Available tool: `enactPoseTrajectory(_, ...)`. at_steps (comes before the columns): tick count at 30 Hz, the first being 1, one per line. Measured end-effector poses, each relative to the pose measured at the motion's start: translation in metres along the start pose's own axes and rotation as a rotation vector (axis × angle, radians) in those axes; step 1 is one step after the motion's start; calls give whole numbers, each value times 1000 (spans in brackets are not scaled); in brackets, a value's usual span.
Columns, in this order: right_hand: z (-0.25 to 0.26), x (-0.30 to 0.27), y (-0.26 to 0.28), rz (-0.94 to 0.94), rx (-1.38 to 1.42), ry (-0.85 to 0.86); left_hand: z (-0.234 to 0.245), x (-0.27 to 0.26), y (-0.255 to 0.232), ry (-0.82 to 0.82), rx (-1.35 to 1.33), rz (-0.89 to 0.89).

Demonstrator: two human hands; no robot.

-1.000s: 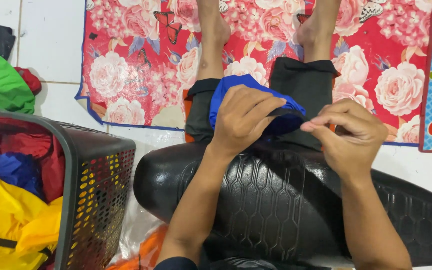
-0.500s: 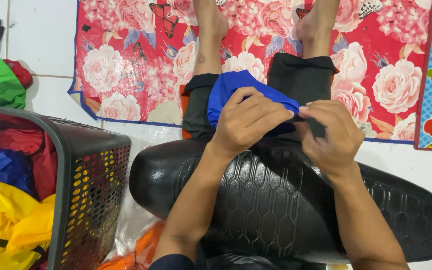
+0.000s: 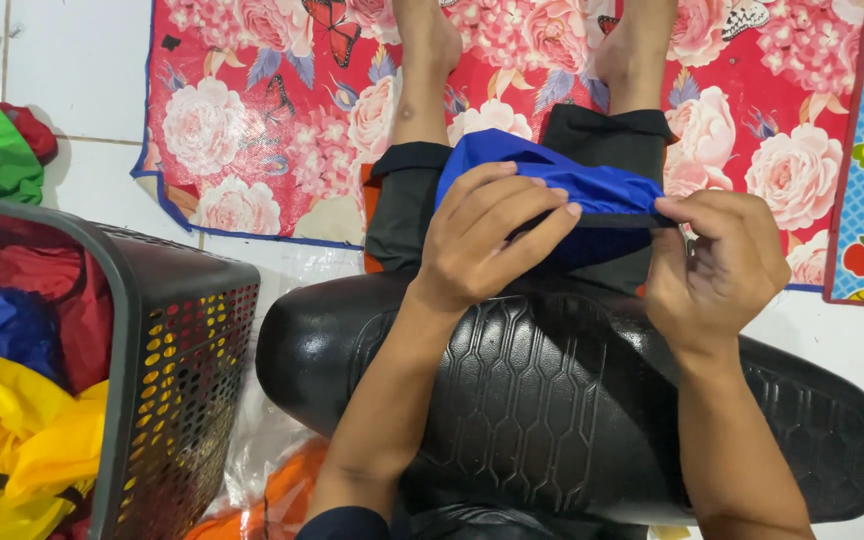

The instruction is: Trimming a blue elasticated seat cover with scissors and fitting it onto a motorcycle seat.

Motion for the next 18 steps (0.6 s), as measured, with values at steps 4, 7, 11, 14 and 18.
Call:
enactPoseTrajectory(4, 4, 3, 0, 29, -19, -2, 8, -3, 8, -61, 64, 79)
enactPoseTrajectory(7, 9, 4, -4, 36, -31, -25, 8, -10, 19, -79, 125, 172)
enactPoseTrajectory(11, 14, 3, -6, 36, -53, -42, 0, -31, 32, -149, 19, 236)
enactPoseTrajectory(14, 16, 3, -5, 56, -49, -59, -3, -37, 34, -159, -29, 255)
enactPoseTrajectory(18, 17, 4, -2, 94, -51, -58, -4, -37, 36, -138, -3, 270)
Point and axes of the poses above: each hand's wrist, its own x-axis towards the middle knuckle, its own z-axis out of the back of the hand, y = z × x, the point moved 9 cm from there along x, towards the middle knuckle, and after that the axes turned 13 degrees about x, right-handed, at the moved point
